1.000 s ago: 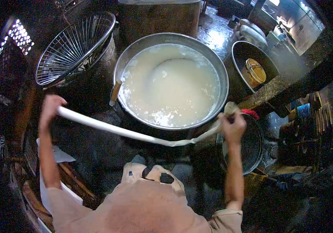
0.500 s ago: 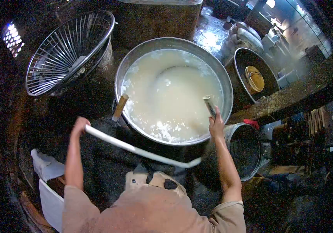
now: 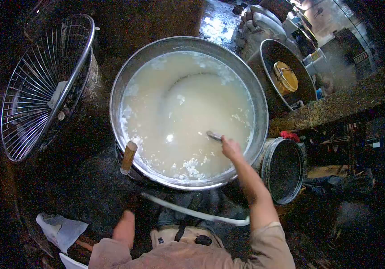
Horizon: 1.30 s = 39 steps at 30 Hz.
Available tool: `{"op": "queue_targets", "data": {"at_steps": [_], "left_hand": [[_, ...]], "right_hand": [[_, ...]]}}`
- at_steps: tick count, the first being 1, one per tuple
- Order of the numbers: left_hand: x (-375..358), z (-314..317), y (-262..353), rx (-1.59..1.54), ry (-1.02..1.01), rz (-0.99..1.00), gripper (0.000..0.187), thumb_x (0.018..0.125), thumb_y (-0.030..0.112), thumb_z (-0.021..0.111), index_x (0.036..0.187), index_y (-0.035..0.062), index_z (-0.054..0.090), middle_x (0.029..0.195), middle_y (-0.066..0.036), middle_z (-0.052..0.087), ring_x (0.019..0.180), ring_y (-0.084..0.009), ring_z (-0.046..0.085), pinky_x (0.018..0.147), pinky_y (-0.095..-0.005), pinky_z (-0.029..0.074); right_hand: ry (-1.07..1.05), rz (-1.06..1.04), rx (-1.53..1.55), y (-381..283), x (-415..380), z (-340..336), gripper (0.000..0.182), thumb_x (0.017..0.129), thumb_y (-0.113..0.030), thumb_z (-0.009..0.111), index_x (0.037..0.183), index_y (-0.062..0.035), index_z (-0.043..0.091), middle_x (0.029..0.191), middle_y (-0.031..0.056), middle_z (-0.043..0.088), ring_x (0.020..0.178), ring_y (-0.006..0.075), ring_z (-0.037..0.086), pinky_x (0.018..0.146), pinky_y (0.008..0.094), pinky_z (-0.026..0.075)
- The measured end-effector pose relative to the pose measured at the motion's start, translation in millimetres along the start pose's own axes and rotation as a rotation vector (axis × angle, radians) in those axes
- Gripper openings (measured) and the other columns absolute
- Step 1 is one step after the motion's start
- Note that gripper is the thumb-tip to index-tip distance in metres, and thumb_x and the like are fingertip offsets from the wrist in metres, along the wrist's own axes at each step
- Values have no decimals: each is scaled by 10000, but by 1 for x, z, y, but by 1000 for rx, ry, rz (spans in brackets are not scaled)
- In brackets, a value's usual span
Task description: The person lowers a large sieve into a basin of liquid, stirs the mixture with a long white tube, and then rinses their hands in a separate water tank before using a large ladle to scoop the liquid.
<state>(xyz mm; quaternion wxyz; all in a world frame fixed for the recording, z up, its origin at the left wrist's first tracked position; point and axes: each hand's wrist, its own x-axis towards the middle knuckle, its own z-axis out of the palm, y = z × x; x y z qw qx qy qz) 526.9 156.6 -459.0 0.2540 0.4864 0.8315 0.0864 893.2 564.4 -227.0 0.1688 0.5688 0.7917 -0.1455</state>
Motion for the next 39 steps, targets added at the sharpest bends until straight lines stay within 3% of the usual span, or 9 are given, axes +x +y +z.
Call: {"op": "queue_targets", "data": {"at_steps": [2,4,6,7,14,19,23,30,39], "left_hand": [[8,2,27,-79,26,347,226,794,216,467,818,73,640,835,-105,620,765,-254,569,644,-413,452],[14,-29,95,-1103,-1018,-183,364,842,228,426,1165,70,482,1087,-47,579,841,-204,587,697,-340,475],[-6,-116,187,-1127,-1147,242,362,827,240,482,1118,29,521,1063,-86,586,788,-138,602,633,-297,491],[-8,-165,236,-1106,-1230,77,273,853,186,463,1070,50,557,967,-44,619,772,-115,589,612,-235,474],[7,-160,385,-869,-191,411,436,807,130,485,1207,-20,396,1064,-190,534,911,-261,562,784,-322,447],[34,-122,462,-715,-419,245,604,806,177,508,1327,62,223,1148,-230,490,1001,-316,532,822,-350,419],[28,-98,491,-1046,-316,115,576,876,145,449,1355,115,130,983,-156,545,626,-183,597,430,-281,470],[15,-84,516,-1072,-333,-59,303,895,182,422,1165,108,308,775,-63,459,467,-129,471,356,-250,418],[3,-78,570,-1139,-295,-241,377,903,180,359,1239,124,196,838,-115,440,413,-161,462,346,-272,427]], "right_hand": [[-11,67,17,-26,10,11,362,762,-136,511,1114,-93,439,902,233,545,853,385,564,721,440,473],[-22,134,35,-33,14,12,362,760,-142,506,1106,-61,437,930,233,544,882,383,560,743,432,472],[-20,197,121,-36,17,12,449,736,-193,550,1117,-4,405,996,256,522,947,405,531,809,452,452],[-15,208,135,-37,17,7,449,736,-193,550,1117,-4,405,996,256,522,947,405,531,809,452,452],[174,239,422,-28,-6,6,663,752,-292,521,1288,-1,261,1126,268,467,1052,401,460,900,440,380],[106,225,627,-18,-41,-8,695,774,-324,503,1332,-41,202,1170,244,449,1071,383,450,910,422,369],[118,31,622,2,-84,-35,437,754,-284,504,1096,-14,532,1013,222,548,1016,364,483,856,418,400],[788,107,1308,46,-236,26,190,752,-49,548,929,-3,601,770,72,568,679,137,547,629,263,444],[20,798,1893,110,-276,191,126,773,-130,524,868,-57,560,641,47,527,540,144,497,449,300,401]]}}
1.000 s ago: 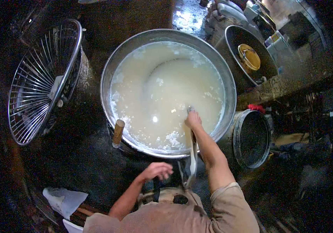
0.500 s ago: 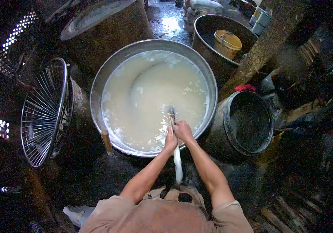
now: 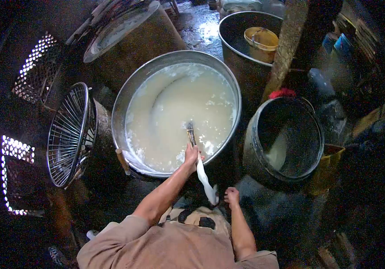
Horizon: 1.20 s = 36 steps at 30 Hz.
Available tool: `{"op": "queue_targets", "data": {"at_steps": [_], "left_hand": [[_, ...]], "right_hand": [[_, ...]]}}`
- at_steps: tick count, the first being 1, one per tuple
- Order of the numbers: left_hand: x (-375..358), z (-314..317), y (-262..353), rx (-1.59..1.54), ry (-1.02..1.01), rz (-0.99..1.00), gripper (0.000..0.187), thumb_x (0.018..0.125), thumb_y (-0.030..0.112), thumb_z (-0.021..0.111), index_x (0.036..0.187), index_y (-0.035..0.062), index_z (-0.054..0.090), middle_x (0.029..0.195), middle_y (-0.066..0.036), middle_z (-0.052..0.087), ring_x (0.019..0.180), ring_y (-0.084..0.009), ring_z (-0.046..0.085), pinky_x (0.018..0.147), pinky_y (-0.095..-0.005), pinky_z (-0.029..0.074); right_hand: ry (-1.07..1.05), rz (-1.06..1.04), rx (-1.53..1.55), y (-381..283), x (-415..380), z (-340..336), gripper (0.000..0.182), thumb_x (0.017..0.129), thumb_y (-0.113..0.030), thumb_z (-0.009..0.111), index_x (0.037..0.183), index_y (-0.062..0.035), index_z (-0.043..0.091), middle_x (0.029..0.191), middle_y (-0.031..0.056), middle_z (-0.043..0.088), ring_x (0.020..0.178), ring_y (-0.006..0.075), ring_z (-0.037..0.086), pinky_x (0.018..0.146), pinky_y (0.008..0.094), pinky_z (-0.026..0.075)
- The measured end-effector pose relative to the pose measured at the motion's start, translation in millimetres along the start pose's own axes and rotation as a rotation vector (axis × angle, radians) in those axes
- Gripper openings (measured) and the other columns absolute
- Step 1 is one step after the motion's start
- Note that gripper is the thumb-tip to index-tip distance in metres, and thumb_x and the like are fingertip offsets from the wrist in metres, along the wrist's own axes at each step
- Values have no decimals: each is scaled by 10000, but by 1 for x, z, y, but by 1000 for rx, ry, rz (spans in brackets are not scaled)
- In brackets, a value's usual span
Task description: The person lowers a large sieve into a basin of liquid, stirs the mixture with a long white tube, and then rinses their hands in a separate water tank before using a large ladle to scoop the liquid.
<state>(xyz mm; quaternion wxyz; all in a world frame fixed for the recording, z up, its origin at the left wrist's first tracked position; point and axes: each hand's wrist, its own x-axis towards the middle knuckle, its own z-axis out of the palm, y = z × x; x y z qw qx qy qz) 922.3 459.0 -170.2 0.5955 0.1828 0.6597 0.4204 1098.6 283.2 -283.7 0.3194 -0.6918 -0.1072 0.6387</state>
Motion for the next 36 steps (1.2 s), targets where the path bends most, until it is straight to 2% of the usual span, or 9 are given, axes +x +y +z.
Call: {"op": "queue_targets", "data": {"at_steps": [4,9,13,17,20,22,27,32,36], "left_hand": [[4,0,4,-109,-114,-40,222,918,233,352,1107,151,269,885,-99,450,510,-197,495,380,-289,442],[5,3,14,-118,-174,-106,128,908,212,374,1007,162,310,876,-82,456,534,-202,506,405,-296,463],[26,-5,16,-133,-296,-84,124,893,164,395,971,113,313,829,-93,474,603,-219,534,479,-334,492],[46,-27,36,-147,-390,-107,150,841,78,427,932,44,313,750,-124,491,612,-238,545,523,-369,504],[56,-32,32,-93,-398,-125,136,776,44,430,880,25,344,690,-127,504,565,-233,543,510,-359,505],[60,-42,28,-78,-388,-109,89,759,66,425,815,23,371,679,-120,509,529,-217,536,468,-342,494],[63,-62,30,-42,-313,-43,118,764,98,429,849,74,353,658,-70,444,457,-164,464,373,-285,421],[65,-60,36,92,-239,88,179,797,143,479,905,88,347,678,-67,446,452,-157,459,367,-281,411],[59,-55,32,152,-250,106,223,814,177,523,936,83,361,679,-58,449,433,-145,453,362,-273,402]], "right_hand": [[28,218,222,6,15,5,120,805,-205,534,806,-85,540,597,18,434,491,127,406,417,319,348],[-172,210,283,28,55,22,220,804,-190,572,966,-61,497,855,106,542,674,237,535,544,406,439],[135,121,188,28,55,44,179,797,-109,534,969,-77,496,816,87,553,709,216,542,563,387,443],[170,151,281,12,32,67,331,767,-169,611,1060,-93,478,931,98,553,809,220,555,622,389,457],[209,89,394,78,86,69,456,745,-207,658,1148,-106,469,1002,82,557,893,242,537,693,415,446],[274,83,308,79,71,84,418,720,-148,657,1096,-80,488,926,102,563,803,221,542,647,382,452],[388,12,199,78,34,141,431,681,-89,665,1079,-55,503,835,118,571,710,194,543,629,334,449],[353,18,223,83,41,164,324,747,-99,593,1064,-98,528,860,66,585,829,176,554,722,311,451],[259,71,550,88,25,163,273,788,-122,536,1059,-132,514,962,79,555,882,206,542,736,355,445]]}}
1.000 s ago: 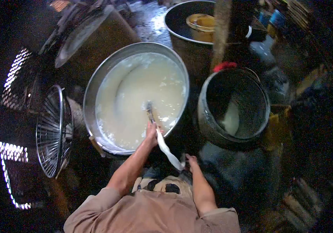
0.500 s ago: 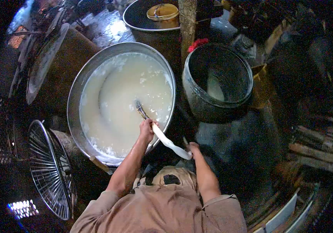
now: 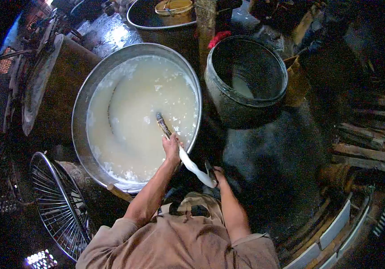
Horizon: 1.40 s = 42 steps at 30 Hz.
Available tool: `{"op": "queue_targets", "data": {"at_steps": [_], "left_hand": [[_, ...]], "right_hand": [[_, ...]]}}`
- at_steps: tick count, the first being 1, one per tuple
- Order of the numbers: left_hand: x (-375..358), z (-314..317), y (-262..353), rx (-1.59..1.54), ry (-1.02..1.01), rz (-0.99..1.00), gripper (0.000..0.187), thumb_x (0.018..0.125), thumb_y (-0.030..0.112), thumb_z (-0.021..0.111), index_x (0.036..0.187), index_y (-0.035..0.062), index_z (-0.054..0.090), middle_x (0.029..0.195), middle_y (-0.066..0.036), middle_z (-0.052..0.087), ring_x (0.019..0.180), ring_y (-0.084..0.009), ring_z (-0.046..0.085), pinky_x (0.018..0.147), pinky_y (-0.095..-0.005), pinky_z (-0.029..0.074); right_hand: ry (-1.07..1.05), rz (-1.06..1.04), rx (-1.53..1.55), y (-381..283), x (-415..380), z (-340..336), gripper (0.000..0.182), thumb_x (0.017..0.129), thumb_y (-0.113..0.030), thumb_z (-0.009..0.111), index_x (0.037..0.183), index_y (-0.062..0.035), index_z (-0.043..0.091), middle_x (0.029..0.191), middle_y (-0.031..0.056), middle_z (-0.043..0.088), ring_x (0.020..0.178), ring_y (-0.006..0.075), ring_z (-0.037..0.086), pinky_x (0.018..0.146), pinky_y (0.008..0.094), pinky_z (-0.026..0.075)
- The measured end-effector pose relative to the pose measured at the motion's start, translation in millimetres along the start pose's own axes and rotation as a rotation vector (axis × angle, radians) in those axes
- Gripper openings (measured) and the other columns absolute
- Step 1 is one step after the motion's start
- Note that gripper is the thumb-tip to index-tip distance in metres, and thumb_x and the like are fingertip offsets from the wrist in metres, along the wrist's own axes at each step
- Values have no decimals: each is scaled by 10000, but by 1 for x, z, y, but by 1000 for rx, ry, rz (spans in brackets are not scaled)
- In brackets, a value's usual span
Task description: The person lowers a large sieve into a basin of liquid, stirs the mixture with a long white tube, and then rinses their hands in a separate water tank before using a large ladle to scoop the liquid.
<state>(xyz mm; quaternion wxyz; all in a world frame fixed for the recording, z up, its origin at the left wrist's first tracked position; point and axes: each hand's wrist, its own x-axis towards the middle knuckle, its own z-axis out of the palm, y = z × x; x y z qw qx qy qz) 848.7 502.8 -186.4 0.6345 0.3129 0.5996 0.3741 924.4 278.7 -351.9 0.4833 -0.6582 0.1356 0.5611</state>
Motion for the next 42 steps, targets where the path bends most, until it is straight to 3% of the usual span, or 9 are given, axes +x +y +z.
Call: {"op": "queue_targets", "data": {"at_steps": [10,12,17,26,32,36,38,40,42], "left_hand": [[-15,-1,2,6,-49,16,256,847,236,498,992,61,379,733,-67,442,447,-135,455,387,-261,408],[-16,0,2,33,-67,19,260,864,258,486,1006,67,379,737,-69,444,443,-133,458,377,-261,402],[-21,1,-9,69,-93,26,215,869,243,480,961,73,387,727,-67,449,445,-137,469,376,-264,416],[-12,24,-8,42,-28,34,189,877,240,468,887,66,395,696,-63,454,457,-155,487,379,-275,428],[-11,46,-9,51,51,17,174,879,224,455,875,60,398,681,-72,464,454,-163,477,379,-288,427],[-5,46,-15,35,16,22,178,876,221,451,898,52,400,700,-59,461,475,-145,480,401,-271,421],[-7,43,-15,11,18,20,184,881,235,456,865,62,394,679,-68,453,451,-159,468,371,-277,418],[-7,39,-10,-23,23,32,187,880,239,458,857,64,396,667,-64,450,452,-157,466,374,-276,418],[-9,34,-7,-47,48,14,200,878,252,459,832,62,416,630,-54,442,448,-153,460,385,-274,421]], "right_hand": [[-107,-158,-3,22,11,-10,335,793,-175,535,1106,-181,416,1006,94,506,902,208,509,727,349,430],[15,-39,-69,5,-1,-7,278,733,-141,599,1004,-99,548,865,43,574,777,173,537,676,320,451],[-191,230,218,-19,-36,-15,242,814,-217,448,948,-16,456,742,131,589,618,258,582,613,355,476],[-334,45,132,4,72,-45,237,791,-306,491,794,-69,488,676,76,536,497,243,505,473,373,433],[-110,293,228,-47,65,-53,222,739,-325,551,807,-114,535,584,59,471,535,204,487,492,384,420],[-163,282,200,-69,71,-60,240,703,-297,541,782,-70,554,600,71,497,533,231,500,489,370,421],[-140,285,258,-68,65,-59,266,686,-283,527,792,-43,565,654,83,551,541,227,513,507,362,436],[-308,250,332,-71,77,-54,405,737,-196,480,1067,33,433,810,140,581,603,240,558,583,331,484],[-287,198,235,-74,76,-49,433,750,-170,450,1114,54,381,819,152,580,644,243,580,605,337,503]]}}
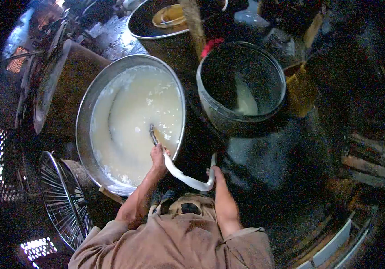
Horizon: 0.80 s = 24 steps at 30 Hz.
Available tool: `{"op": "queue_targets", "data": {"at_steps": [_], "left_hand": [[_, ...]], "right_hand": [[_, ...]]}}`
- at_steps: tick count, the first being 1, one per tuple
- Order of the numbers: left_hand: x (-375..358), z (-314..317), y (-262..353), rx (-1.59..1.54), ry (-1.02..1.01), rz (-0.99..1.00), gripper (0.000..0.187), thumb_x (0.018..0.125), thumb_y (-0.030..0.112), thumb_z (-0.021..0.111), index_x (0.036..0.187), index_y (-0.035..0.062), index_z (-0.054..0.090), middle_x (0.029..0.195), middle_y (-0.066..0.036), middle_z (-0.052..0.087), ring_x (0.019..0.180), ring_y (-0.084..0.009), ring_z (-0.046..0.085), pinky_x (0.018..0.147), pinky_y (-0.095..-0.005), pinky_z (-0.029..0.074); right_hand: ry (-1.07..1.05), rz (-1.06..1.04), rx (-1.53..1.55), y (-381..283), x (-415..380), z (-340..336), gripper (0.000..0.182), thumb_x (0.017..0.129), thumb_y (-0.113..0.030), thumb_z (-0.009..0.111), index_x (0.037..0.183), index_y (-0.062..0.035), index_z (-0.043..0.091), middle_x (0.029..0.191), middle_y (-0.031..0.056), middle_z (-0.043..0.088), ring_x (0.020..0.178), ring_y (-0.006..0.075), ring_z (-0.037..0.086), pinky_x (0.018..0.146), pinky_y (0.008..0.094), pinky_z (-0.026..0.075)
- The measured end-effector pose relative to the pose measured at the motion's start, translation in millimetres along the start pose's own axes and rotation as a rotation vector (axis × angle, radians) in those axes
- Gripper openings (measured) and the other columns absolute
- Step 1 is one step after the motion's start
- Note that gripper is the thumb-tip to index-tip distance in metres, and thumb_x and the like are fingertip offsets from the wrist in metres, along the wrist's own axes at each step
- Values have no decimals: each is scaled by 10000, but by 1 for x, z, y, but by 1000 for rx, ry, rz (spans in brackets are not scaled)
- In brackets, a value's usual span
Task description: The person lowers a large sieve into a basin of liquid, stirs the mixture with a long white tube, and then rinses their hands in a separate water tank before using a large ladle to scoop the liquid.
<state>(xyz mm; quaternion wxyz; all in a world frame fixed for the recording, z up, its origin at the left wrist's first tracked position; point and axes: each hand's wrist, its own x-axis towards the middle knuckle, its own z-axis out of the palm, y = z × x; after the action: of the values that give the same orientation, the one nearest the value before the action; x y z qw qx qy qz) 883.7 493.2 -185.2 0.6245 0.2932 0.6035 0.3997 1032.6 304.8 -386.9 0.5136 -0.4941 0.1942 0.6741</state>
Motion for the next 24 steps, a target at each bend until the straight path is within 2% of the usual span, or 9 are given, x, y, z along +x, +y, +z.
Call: {"op": "queue_targets", "data": {"at_steps": [2,4,6,11,18,19,20,22,24], "left_hand": [[-3,-4,-3,-7,5,-36,214,875,261,462,815,57,435,602,-48,440,443,-152,461,388,-277,421],[-5,-9,-4,-20,-11,-47,223,871,262,469,810,49,445,575,-53,449,423,-156,464,380,-282,418],[-1,-15,-2,-44,-31,-50,228,872,260,466,811,42,444,580,-58,457,424,-162,478,384,-283,423],[14,-21,18,-165,-74,-79,159,838,158,498,836,16,427,673,-81,495,453,-176,523,388,-286,452],[59,-58,65,-484,-174,-220,84,789,74,490,795,-9,475,660,-102,522,516,-183,533,444,-284,463],[66,-65,72,-553,-180,-253,91,792,77,478,793,-14,482,642,-101,521,513,-183,528,443,-283,457],[74,-73,79,-620,-185,-288,102,795,81,466,792,-18,489,624,-100,520,510,-183,522,442,-281,450],[100,-87,83,-649,-250,-344,126,798,109,464,778,-13,490,608,-96,516,490,-178,509,437,-273,440],[127,-101,82,-717,-326,-400,141,801,121,456,779,-14,492,593,-93,513,471,-178,494,427,-268,427]], "right_hand": [[103,-86,-56,6,-19,5,429,783,-209,448,1119,48,381,813,142,581,629,232,578,572,324,503],[46,-121,-159,63,79,-65,423,808,-285,452,1105,15,418,811,130,580,649,218,565,560,340,473],[105,-126,-149,22,-48,2,389,816,-347,449,1048,-37,476,798,101,584,648,200,534,553,339,425],[369,-200,-222,20,-116,57,265,765,-351,514,872,-109,528,726,58,512,655,211,499,584,342,417],[183,-339,45,30,-197,153,146,755,-235,546,778,-96,509,736,86,543,699,230,556,658,391,481],[151,-418,-284,38,-185,150,457,807,-434,437,1181,-171,438,1083,66,495,913,207,512,650,303,446],[164,-441,-279,37,-174,143,457,807,-434,437,1181,-171,438,1083,66,495,913,207,512,650,303,446],[20,-288,244,24,-176,163,95,751,-164,580,752,-98,512,698,44,558,675,210,558,628,347,483],[-79,-373,355,15,-181,186,165,734,-155,616,804,-70,493,769,76,559,718,215,560,642,354,488]]}}
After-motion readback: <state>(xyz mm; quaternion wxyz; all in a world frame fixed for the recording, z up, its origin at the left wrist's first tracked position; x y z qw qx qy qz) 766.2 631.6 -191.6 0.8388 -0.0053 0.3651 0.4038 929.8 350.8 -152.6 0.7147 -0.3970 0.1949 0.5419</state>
